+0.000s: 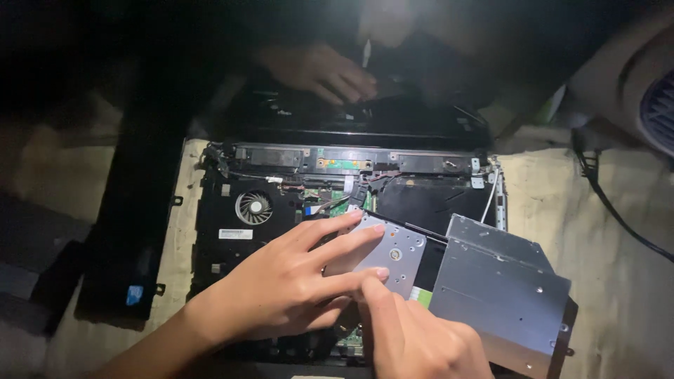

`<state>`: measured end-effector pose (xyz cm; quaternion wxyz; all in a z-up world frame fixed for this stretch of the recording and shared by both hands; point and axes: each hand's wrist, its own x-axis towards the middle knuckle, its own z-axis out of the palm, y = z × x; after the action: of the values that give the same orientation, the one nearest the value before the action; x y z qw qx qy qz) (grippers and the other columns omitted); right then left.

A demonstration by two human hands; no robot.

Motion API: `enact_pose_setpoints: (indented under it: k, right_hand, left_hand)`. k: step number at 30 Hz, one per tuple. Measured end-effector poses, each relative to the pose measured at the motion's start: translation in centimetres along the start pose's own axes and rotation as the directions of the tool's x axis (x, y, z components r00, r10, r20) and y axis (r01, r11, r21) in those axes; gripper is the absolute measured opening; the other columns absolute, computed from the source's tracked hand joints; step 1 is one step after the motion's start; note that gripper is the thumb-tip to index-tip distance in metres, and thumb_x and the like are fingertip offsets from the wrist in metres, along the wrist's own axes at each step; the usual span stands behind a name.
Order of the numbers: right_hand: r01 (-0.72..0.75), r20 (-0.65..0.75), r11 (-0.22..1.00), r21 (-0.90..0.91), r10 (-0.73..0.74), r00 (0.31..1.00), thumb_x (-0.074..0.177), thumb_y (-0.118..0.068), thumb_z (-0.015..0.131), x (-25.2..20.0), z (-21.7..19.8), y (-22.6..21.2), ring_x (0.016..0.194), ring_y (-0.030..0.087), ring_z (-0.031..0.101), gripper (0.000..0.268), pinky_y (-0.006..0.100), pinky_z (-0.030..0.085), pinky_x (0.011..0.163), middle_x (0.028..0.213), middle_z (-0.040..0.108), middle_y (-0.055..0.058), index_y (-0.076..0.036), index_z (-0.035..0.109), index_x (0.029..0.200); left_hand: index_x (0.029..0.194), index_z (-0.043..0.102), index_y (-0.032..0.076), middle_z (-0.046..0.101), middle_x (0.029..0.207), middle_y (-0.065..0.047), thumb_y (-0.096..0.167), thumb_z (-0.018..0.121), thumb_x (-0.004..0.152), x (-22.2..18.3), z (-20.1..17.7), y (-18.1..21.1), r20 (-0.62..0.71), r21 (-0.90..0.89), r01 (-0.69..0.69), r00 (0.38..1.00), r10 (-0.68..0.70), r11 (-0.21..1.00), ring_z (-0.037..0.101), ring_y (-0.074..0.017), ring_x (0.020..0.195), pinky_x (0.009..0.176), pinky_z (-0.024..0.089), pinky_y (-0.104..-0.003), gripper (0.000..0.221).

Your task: Installing or reseating an internal component, such as an optical drive, into a laptop chassis.

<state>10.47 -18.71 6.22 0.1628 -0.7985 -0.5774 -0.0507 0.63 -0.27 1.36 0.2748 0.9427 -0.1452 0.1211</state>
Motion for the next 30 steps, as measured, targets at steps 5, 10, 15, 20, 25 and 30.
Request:
enact_pose_setpoints:
  k: [5,10,15,20,25,30]
  right_hand:
    - [0.137,0.021,0.991,-0.008,-0.137,0.99,0.105,-0.024,0.05,0.5,-0.4,2.4,0.039,0.005,0.033,0.017,0.03,0.024,0.032,0.055,0.031,-0.005,-0.012,0.062,0.108]
    - [-0.226,0.229,0.958,0.179,0.183,0.956,0.094,-0.03,0.061,3.9,-4.2,8.6,0.06,0.011,0.071,0.018,0.03,0.051,0.052,0.085,0.076,-0.009,-0.025,0.062,0.112]
    - [-0.231,0.042,0.934,0.273,0.228,0.973,0.101,-0.004,0.069,7.6,-2.8,15.0,0.064,0.011,0.061,0.005,0.025,0.043,0.059,0.088,0.068,0.001,-0.005,0.066,0.104]
    - [-0.197,0.054,0.945,0.26,0.189,0.98,0.099,-0.003,0.069,7.8,-0.4,17.4,0.058,0.012,0.051,0.015,0.028,0.042,0.065,0.076,0.063,0.0,-0.004,0.063,0.112]
    - [-0.313,0.075,0.889,0.334,0.306,0.949,0.093,-0.005,0.063,7.7,-0.5,18.0,0.063,0.011,0.047,0.006,0.028,0.034,0.063,0.077,0.059,0.0,-0.008,0.064,0.097]
    - [-0.437,0.114,0.61,0.661,0.494,0.862,0.082,0.001,0.043,9.0,-1.0,17.0,0.074,0.023,0.066,0.01,0.029,0.049,0.074,0.079,0.064,0.021,0.0,0.047,0.091]
  left_hand:
    - [0.12,0.064,0.01,0.047,0.153,-0.022,0.025,0.063,0.1,0.2,-0.1,0.1,0.008,0.0,0.004,1.0,-0.004,1.0,0.049,-0.0476,0.138,0.107,0.047,-0.054,0.025]
    - [0.139,0.056,0.014,0.047,0.153,-0.024,0.02,0.07,0.094,0.2,0.0,-0.2,0.036,-0.008,-0.004,0.999,0.005,1.0,0.05,-0.049,0.139,0.107,0.048,-0.054,0.047]
    - [0.14,0.055,0.014,0.051,0.15,-0.027,0.025,0.078,0.088,0.4,0.1,-0.3,0.063,0.061,-0.018,0.998,0.014,0.998,0.054,-0.0487,0.134,0.1,0.053,-0.054,0.058]
    - [0.137,0.057,0.013,0.053,0.147,-0.025,0.031,0.076,0.094,0.4,-0.1,-0.3,0.049,0.08,-0.028,0.999,0.024,0.996,0.057,-0.0474,0.13,0.093,0.053,-0.054,0.051]
    - [0.135,0.059,0.012,0.054,0.146,-0.025,0.028,0.079,0.092,0.7,-0.4,-0.2,0.05,0.047,-0.009,0.999,0.006,0.999,0.058,-0.0468,0.129,0.095,0.053,-0.054,0.05]
    - [0.132,0.061,0.011,0.055,0.145,-0.024,0.024,0.074,0.095,0.6,-0.4,0.0,0.006,0.042,-0.005,1.0,0.005,0.999,0.058,-0.0441,0.127,0.094,0.054,-0.053,0.041]
